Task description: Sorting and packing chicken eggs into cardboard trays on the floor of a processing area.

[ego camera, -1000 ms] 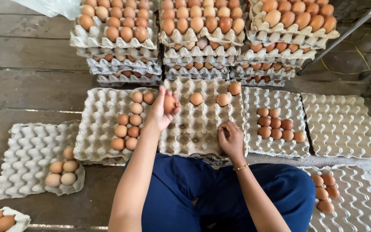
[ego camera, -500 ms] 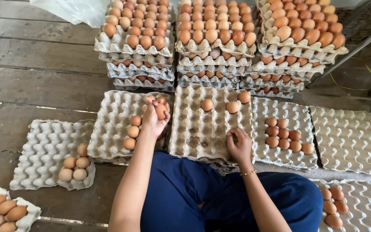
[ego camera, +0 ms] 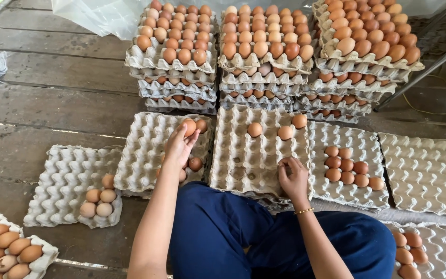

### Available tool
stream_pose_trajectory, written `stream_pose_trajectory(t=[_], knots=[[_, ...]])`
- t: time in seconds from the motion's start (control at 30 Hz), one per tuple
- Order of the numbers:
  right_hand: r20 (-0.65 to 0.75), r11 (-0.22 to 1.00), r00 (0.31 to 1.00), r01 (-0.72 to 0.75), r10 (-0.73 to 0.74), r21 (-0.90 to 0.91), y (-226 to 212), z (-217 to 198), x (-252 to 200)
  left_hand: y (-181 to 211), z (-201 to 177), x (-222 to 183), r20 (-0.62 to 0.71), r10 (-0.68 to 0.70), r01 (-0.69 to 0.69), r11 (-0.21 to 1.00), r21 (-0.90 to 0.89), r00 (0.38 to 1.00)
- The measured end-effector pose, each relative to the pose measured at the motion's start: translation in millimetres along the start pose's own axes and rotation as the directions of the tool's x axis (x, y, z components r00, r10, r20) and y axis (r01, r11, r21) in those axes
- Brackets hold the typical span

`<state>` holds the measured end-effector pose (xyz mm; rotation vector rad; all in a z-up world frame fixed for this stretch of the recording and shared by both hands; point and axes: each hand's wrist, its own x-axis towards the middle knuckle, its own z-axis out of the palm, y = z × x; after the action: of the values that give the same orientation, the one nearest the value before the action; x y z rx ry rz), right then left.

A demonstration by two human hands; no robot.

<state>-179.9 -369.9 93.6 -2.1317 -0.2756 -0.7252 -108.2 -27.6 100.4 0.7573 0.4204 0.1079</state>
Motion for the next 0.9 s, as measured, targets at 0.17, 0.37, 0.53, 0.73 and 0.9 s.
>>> stream_pose_trajectory(t=[0.17, 0.37, 0.53, 0.73, 0.9], knots=[[-0.002, 1.0, 1.0, 0.009, -0.009, 0.005, 0.8, 0.4, -0.5, 0.5, -3.8, -3.5, -0.128, -0.026, 0.051, 0.98, 0.193, 0.991], [0.0, 1.0, 1.0, 0.009, -0.009, 0.002, -0.5, 1.0, 1.0, -13.2, -20.7, 20.8, -0.104, 0.105, -0.06, 0.93, 0.363, 0.989], [0.003, 1.0, 1.0, 0.0, 0.0, -0.004, -0.7, 0.4, 0.2, -18.5, -36.6, 33.2, 0.003, 0.298, -0.245, 0.78, 0.576, 0.955], [0.001, 1.0, 1.0, -0.021, 0.021, 0.0, 1.9, 1.8, -0.9, -26.9, -32.1, 31.9, 0.124, 0.367, -0.144, 0.03, 0.989, 0.922], [0.003, 1.0, 1.0, -0.02, 0.02, 0.005, -5.1, -1.1, 0.5, -45.5, -39.3, 58.9, 0.326, 0.349, -0.134, -0.475, 0.87, 0.879]])
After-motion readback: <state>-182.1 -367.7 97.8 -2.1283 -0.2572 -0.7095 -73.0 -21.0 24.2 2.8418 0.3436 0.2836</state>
